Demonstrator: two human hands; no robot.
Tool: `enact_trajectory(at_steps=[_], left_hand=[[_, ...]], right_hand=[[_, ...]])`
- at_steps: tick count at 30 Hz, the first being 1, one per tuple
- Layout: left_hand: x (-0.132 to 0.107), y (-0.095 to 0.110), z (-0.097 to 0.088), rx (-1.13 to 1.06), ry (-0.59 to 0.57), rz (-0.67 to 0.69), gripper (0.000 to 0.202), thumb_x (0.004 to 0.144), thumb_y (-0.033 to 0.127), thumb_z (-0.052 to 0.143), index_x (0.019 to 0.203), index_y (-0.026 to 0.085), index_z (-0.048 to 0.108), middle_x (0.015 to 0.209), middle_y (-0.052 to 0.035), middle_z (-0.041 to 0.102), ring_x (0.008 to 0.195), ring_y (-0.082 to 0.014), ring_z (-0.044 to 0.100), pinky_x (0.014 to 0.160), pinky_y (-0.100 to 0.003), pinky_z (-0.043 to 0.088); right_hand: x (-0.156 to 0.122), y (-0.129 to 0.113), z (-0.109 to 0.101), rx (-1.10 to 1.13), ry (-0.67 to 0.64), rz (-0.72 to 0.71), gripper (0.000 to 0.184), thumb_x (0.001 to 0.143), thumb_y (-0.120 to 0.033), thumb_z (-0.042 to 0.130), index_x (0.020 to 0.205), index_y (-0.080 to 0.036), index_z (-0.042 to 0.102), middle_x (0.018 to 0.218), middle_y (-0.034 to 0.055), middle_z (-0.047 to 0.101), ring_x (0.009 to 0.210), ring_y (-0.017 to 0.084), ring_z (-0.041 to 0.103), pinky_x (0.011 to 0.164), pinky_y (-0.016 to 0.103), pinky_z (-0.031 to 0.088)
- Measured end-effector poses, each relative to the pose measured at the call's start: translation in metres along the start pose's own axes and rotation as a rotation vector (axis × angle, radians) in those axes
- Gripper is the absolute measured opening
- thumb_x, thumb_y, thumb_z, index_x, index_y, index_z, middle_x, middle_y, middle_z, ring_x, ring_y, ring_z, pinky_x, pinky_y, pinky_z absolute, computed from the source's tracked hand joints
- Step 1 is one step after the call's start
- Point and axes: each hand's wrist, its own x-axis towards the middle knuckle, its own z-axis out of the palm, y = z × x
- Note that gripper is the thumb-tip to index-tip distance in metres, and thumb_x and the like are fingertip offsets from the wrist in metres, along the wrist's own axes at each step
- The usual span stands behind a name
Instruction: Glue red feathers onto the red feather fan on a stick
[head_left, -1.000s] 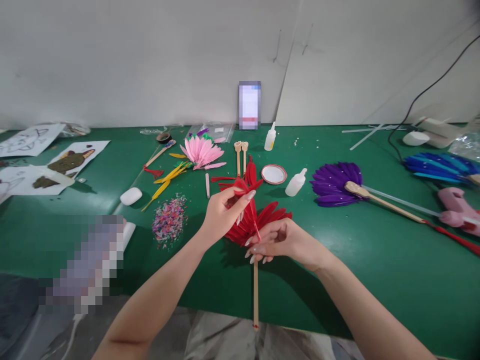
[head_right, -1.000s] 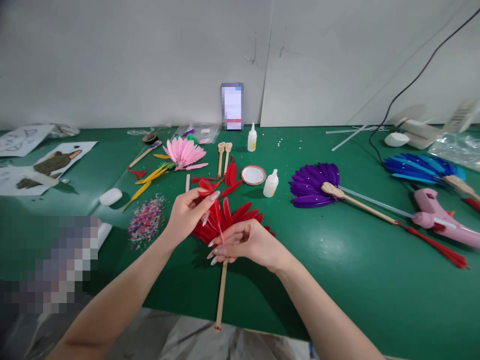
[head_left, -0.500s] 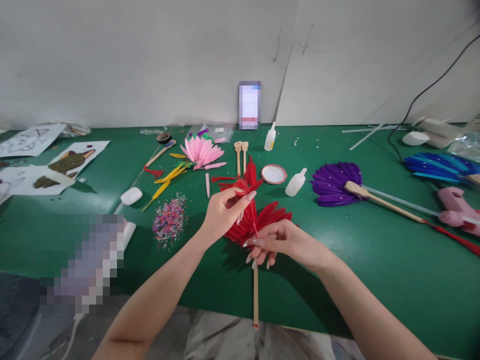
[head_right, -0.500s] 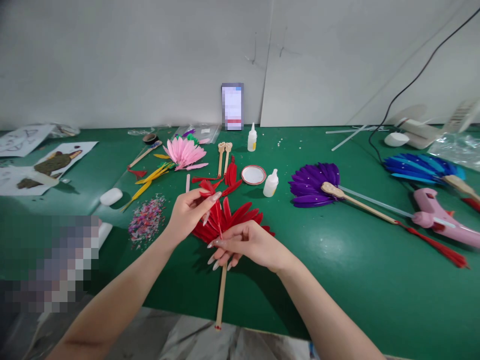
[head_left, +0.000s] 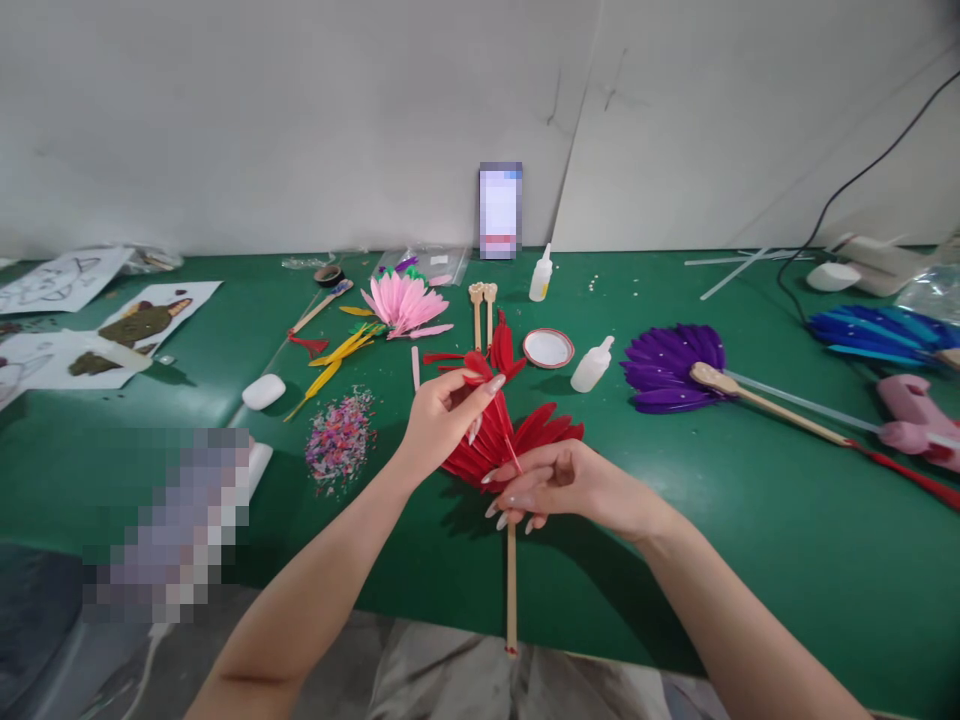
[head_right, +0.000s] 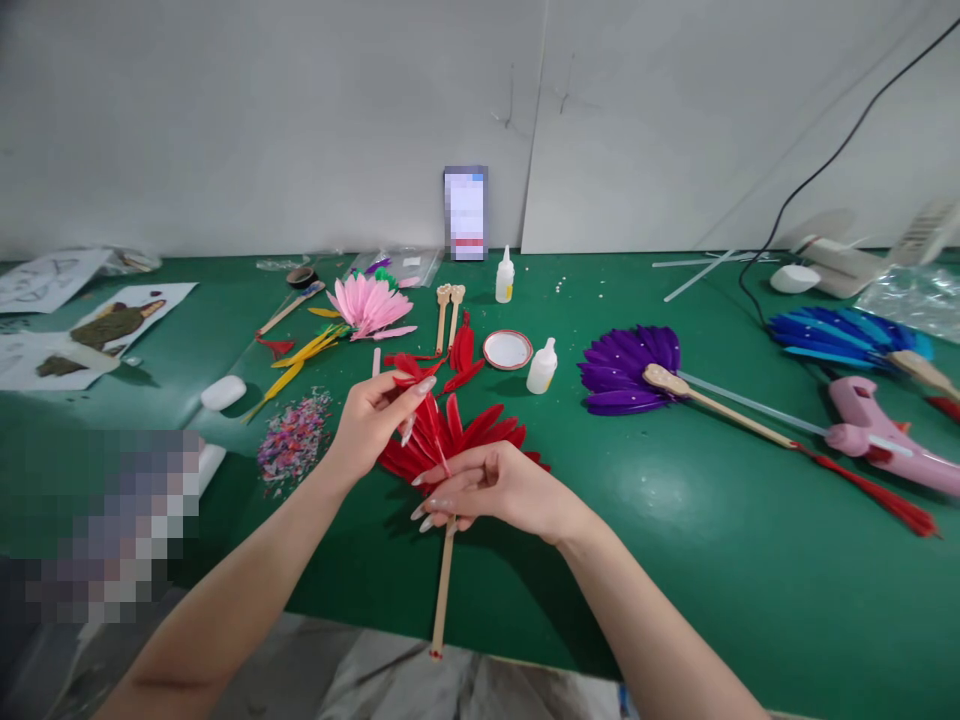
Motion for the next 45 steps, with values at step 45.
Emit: enact_trajectory(at_steps=[45], left_hand=[[0.026, -0.022, -0.005, 0.514, -0.152, 0.197, 0.032, 0.068, 0.045, 0.069, 0.054, 0.018, 0.060, 0.072, -0.0013, 0.055, 0.080, -0.0181, 0.053, 0.077, -0.031, 0.038]], right_hand=[[-0.041, 0.069, 0.067, -0.988, 0.872, -0.850, 0.038, 0.082, -0.003, 0.048, 0.110, -0.029, 0.052, 0.092, 0.0052, 0.065, 0.085, 0.023, 0.061, 0.074, 0.040, 0.051]])
